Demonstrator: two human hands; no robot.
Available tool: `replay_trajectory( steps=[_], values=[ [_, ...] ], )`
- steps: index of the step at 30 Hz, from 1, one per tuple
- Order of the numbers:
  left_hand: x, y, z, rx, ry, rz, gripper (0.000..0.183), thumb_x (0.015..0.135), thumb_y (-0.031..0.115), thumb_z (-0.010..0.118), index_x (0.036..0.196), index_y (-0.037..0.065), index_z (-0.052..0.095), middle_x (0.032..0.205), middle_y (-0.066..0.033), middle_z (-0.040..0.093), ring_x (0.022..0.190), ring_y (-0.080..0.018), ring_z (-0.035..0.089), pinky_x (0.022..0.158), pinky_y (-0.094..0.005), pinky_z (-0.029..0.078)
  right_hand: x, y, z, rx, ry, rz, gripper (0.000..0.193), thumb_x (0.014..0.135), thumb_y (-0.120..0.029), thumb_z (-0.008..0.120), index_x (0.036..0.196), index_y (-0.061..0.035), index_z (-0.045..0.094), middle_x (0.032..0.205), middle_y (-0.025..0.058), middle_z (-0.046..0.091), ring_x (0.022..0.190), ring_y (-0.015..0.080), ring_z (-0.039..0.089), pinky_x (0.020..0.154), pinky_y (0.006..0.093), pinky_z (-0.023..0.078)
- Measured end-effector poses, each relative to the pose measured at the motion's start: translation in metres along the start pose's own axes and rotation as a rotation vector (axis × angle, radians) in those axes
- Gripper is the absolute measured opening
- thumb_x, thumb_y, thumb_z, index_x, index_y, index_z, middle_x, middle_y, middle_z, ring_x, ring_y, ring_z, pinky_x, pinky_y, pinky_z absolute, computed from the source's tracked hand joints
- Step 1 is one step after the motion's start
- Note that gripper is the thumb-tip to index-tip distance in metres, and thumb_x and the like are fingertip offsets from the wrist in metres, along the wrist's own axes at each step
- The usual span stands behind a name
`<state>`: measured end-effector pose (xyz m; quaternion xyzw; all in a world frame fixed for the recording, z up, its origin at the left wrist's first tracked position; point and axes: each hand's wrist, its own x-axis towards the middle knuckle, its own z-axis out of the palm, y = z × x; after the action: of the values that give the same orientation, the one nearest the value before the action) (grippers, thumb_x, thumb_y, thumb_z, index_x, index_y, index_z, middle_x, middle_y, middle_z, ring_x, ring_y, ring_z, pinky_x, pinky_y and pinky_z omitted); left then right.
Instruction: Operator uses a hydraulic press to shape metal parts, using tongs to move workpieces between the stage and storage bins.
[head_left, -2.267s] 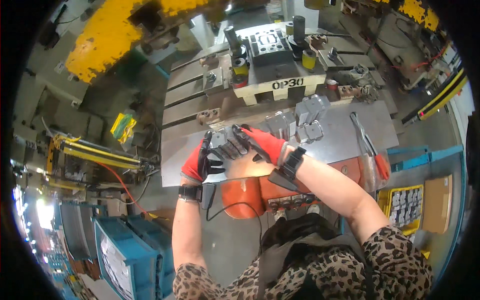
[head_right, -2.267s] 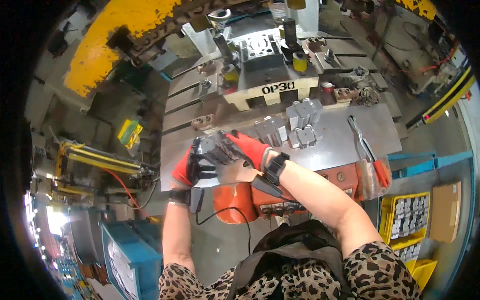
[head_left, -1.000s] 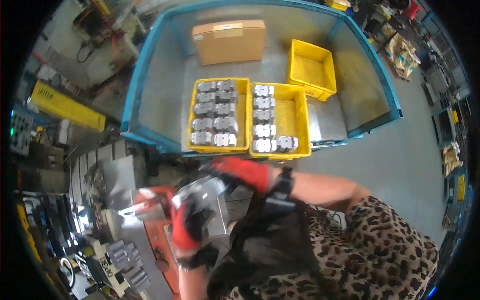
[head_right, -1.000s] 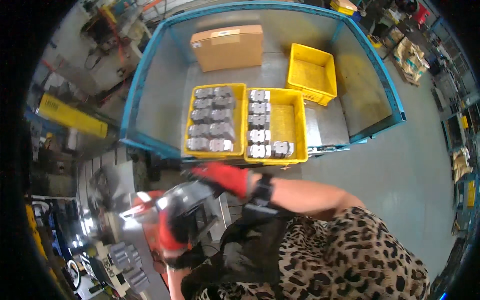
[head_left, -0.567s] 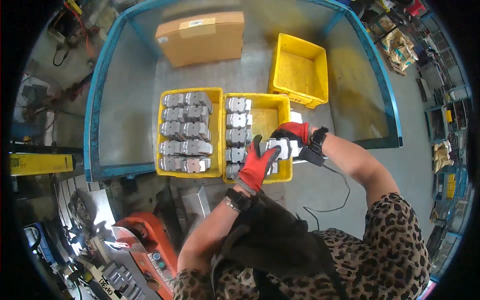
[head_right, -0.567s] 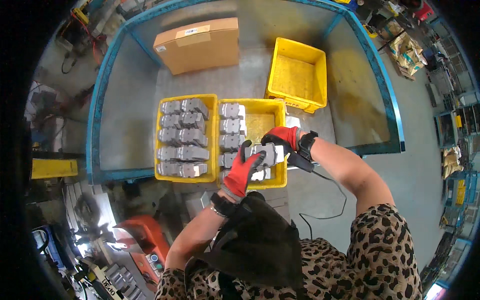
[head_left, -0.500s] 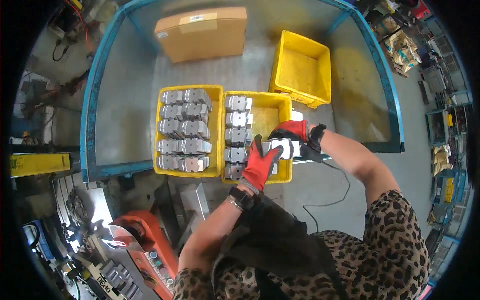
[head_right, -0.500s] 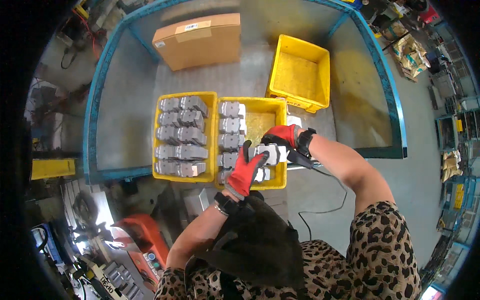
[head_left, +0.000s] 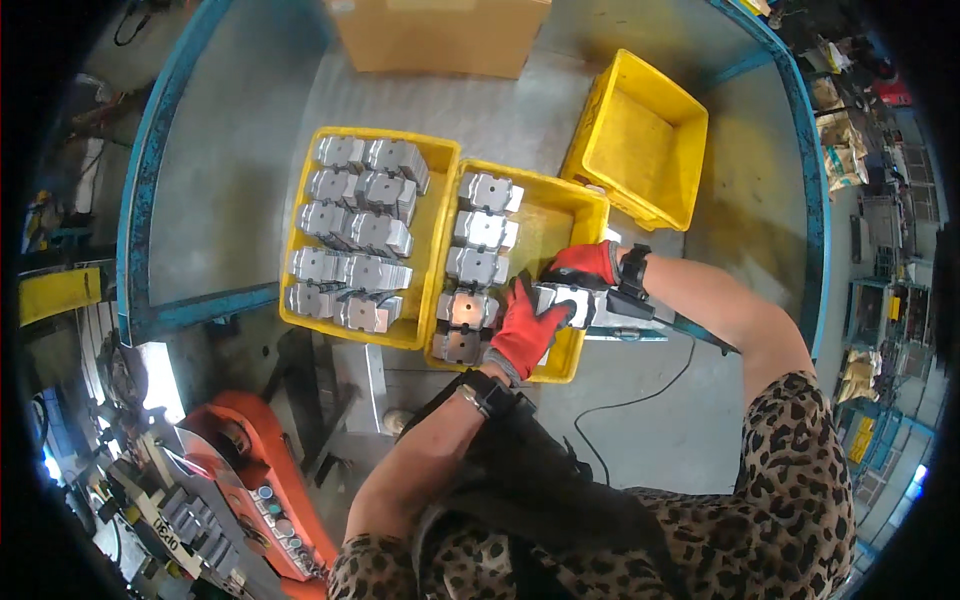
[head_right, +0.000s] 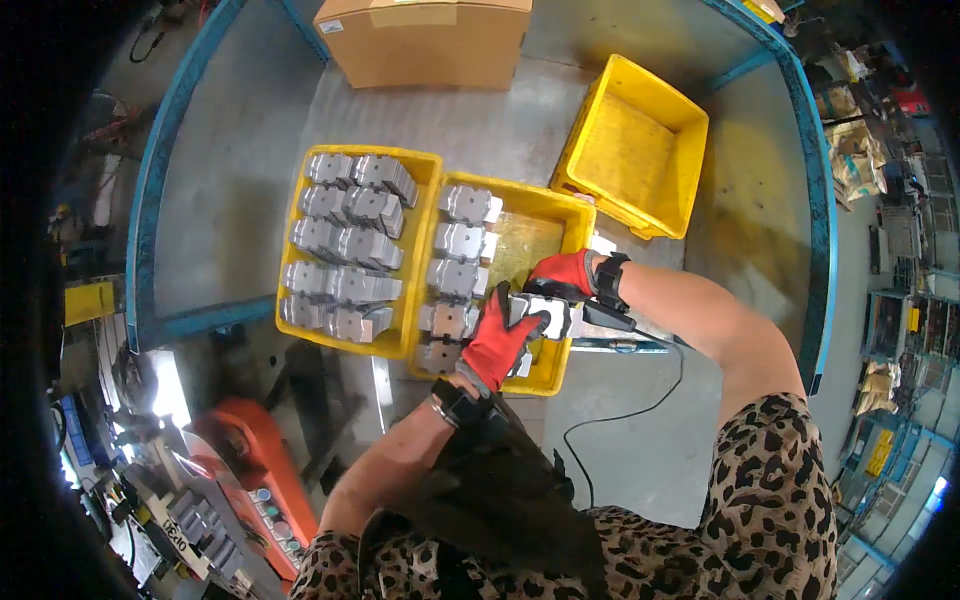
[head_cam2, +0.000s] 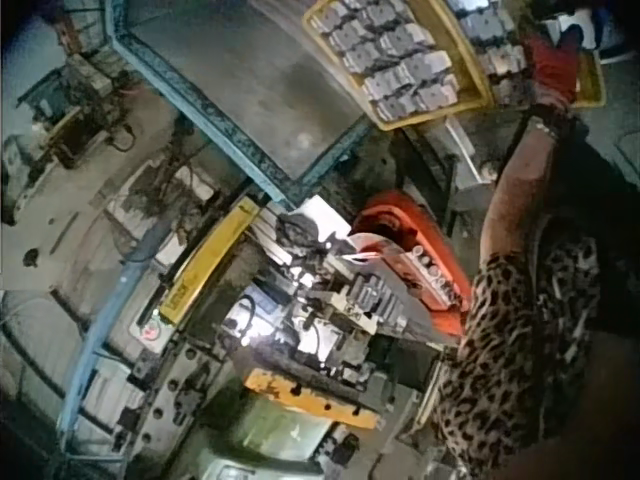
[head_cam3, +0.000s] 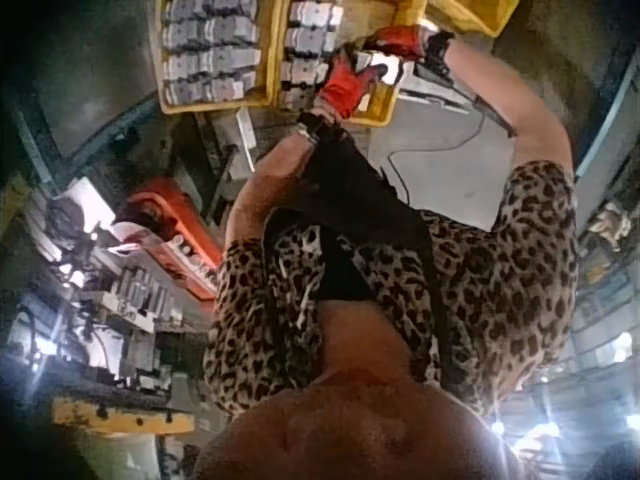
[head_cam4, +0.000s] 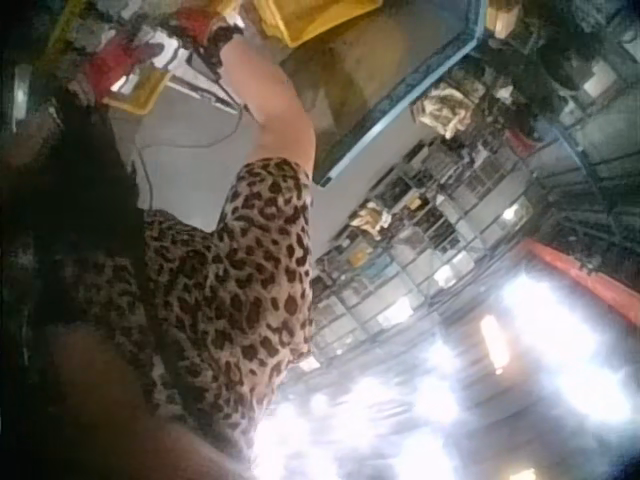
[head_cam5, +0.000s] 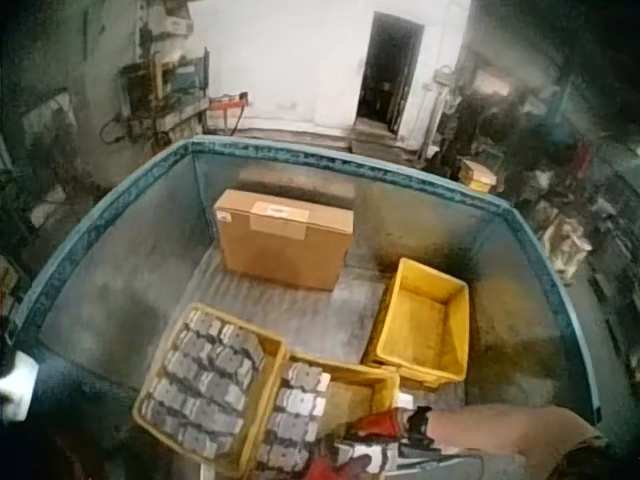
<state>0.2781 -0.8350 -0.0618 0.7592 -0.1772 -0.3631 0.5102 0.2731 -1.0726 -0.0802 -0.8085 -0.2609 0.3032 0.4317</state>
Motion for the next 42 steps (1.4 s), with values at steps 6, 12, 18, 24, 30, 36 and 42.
replay_trajectory(
  steps=[6,12,18,24,30,36,42],
  values=[
    [0.023,-0.011,-0.005,-0.121,-0.105,-0.169,0.066,0.084,0.029,0.077,0.133,-0.004,0.045,0.121,-0.0201,0.061,0.112,-0.0306,0.059,0.097,-0.0394,0.047,0.021,0.027,-0.011,-0.188,-0.223,0.025,0.03,0.08,-0.021,0.069,0.105,-0.004,0.068,0.099,0.0218,0.07,0.088,0.0387,0.066,0.076,0.0435,0.053],
    [0.037,0.012,-0.014,0.279,-0.233,-0.304,0.056,0.089,0.034,0.065,0.127,-0.004,0.049,0.112,-0.0271,0.065,0.108,-0.0418,0.062,0.091,-0.046,0.05,0.042,0.047,0.01,-0.191,-0.292,0.225,0.024,0.077,-0.019,0.07,0.097,-0.0056,0.073,0.095,0.0198,0.071,0.088,0.0361,0.067,0.076,0.0442,0.053],
    [0.028,0.03,-0.012,0.393,-0.146,-0.226,0.07,0.091,0.026,0.061,0.143,-0.009,0.031,0.126,-0.0346,0.056,0.121,-0.0452,0.054,0.102,-0.0461,0.046,0.04,0.052,0.005,-0.29,-0.342,0.149,0.025,0.081,-0.022,0.066,0.098,-0.005,0.073,0.099,0.0201,0.071,0.095,0.0368,0.068,0.08,0.0439,0.053],
    [0.0,0.043,-0.012,0.444,-0.076,-0.043,0.074,0.088,0.015,0.061,0.148,-0.01,0.024,0.14,-0.0364,0.04,0.123,-0.0492,0.05,0.102,-0.0491,0.045,0.035,0.031,-0.009,-0.011,-0.275,0.277,0.026,0.082,-0.022,0.065,0.101,-0.0058,0.072,0.102,0.0221,0.071,0.096,0.038,0.067,0.081,0.0462,0.052],
    [-0.047,0.055,-0.077,0.056,0.018,0.29,0.063,0.088,0.004,0.061,0.145,-0.007,0.037,0.135,-0.0326,0.049,0.128,-0.0485,0.047,0.108,-0.0463,0.041,0.039,0.031,0.0,-0.169,-0.316,0.177,0.026,0.083,-0.021,0.066,0.103,-0.0049,0.069,0.104,0.022,0.069,0.095,0.0381,0.066,0.081,0.0441,0.052],
    [-0.088,0.055,-0.143,0.152,0.115,0.197,0.057,0.088,0.0,0.06,0.142,-0.007,0.042,0.135,-0.0306,0.052,0.126,-0.0468,0.05,0.107,-0.0445,0.041,0.063,0.019,0.037,0.255,-0.115,0.35,0.023,0.091,-0.024,0.059,0.104,-0.0063,0.066,0.104,0.0161,0.069,0.099,0.0329,0.065,0.085,0.0419,0.05],
    [-0.106,0.04,-0.147,0.248,0.167,0.157,0.06,0.087,0.006,0.066,0.141,-0.007,0.044,0.135,-0.0293,0.052,0.126,-0.0457,0.05,0.106,-0.0478,0.042,0.06,0.008,0.047,0.665,0.056,0.734,0.033,0.097,-0.033,0.054,0.116,-0.0093,0.067,0.106,0.0074,0.068,0.095,0.0168,0.06,0.083,0.0374,0.049]
  ],
)
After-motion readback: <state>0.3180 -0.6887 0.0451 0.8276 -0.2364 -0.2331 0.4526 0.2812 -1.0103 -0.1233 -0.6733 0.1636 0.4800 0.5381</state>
